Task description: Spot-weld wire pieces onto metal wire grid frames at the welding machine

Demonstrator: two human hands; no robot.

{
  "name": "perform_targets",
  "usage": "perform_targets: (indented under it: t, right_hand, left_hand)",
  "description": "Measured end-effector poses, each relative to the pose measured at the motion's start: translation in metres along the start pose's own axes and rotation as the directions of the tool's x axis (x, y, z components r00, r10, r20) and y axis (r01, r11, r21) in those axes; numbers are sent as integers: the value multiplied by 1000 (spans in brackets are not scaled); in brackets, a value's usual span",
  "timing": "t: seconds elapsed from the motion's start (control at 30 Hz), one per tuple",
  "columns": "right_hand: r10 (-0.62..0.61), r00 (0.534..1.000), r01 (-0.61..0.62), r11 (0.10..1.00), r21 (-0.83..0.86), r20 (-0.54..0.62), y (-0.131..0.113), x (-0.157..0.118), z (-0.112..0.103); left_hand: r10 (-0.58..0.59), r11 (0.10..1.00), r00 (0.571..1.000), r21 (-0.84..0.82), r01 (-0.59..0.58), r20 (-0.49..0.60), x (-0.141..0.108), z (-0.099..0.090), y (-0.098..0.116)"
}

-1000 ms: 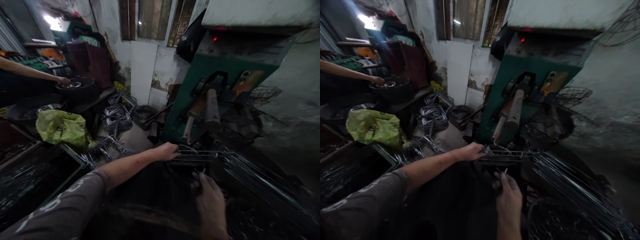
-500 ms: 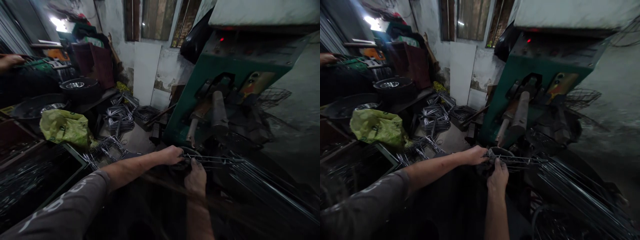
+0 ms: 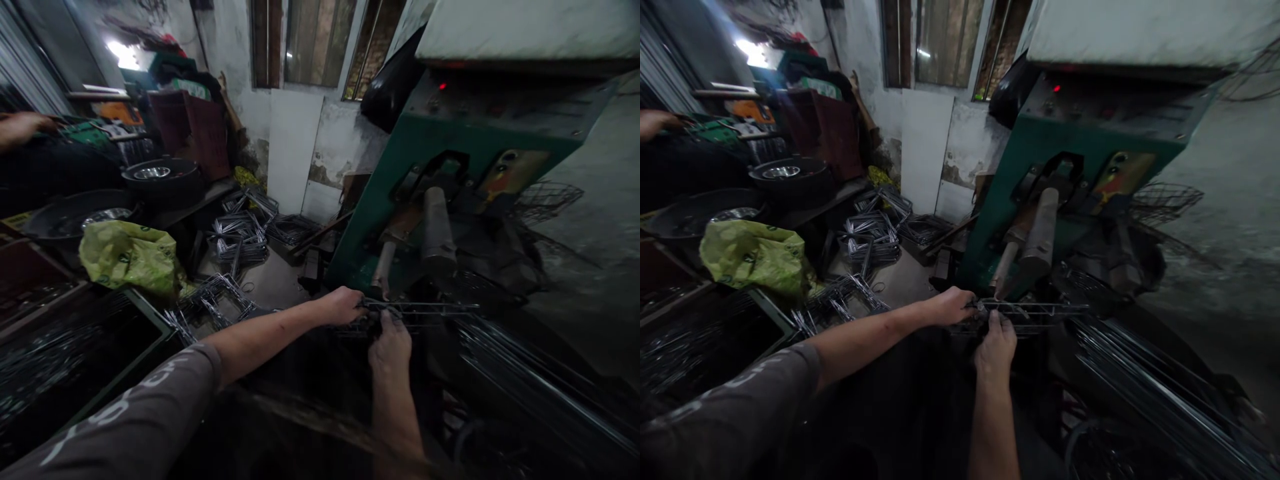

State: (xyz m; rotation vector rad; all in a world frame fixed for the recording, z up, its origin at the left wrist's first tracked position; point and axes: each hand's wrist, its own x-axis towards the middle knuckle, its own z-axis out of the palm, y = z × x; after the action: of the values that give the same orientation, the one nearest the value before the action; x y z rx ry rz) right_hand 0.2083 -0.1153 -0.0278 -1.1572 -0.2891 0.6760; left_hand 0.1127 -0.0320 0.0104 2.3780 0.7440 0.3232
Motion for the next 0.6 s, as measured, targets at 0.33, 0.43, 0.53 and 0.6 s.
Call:
perform_targets:
  t: [0.33, 0.43, 0.53, 0.6]
  right_hand:
    - [50, 999, -50, 998, -38, 1, -8, 6, 7]
    - [55, 998, -54, 998, -34, 39, -6, 9, 5]
    - [60, 998, -59, 998, -20, 33, -6, 11, 6]
    - [74, 997, -74, 996, -57, 0, -8, 9, 6]
  left_hand:
    - [-41, 999, 998, -33, 39, -42, 3, -1, -2]
    - [-37, 999, 999, -22, 36, -29, 4, 0, -4]
    - [-19, 999, 999, -35, 18, -36, 5, 2, -6]
    - [-28, 999, 998, -48, 25, -53, 6, 3, -6]
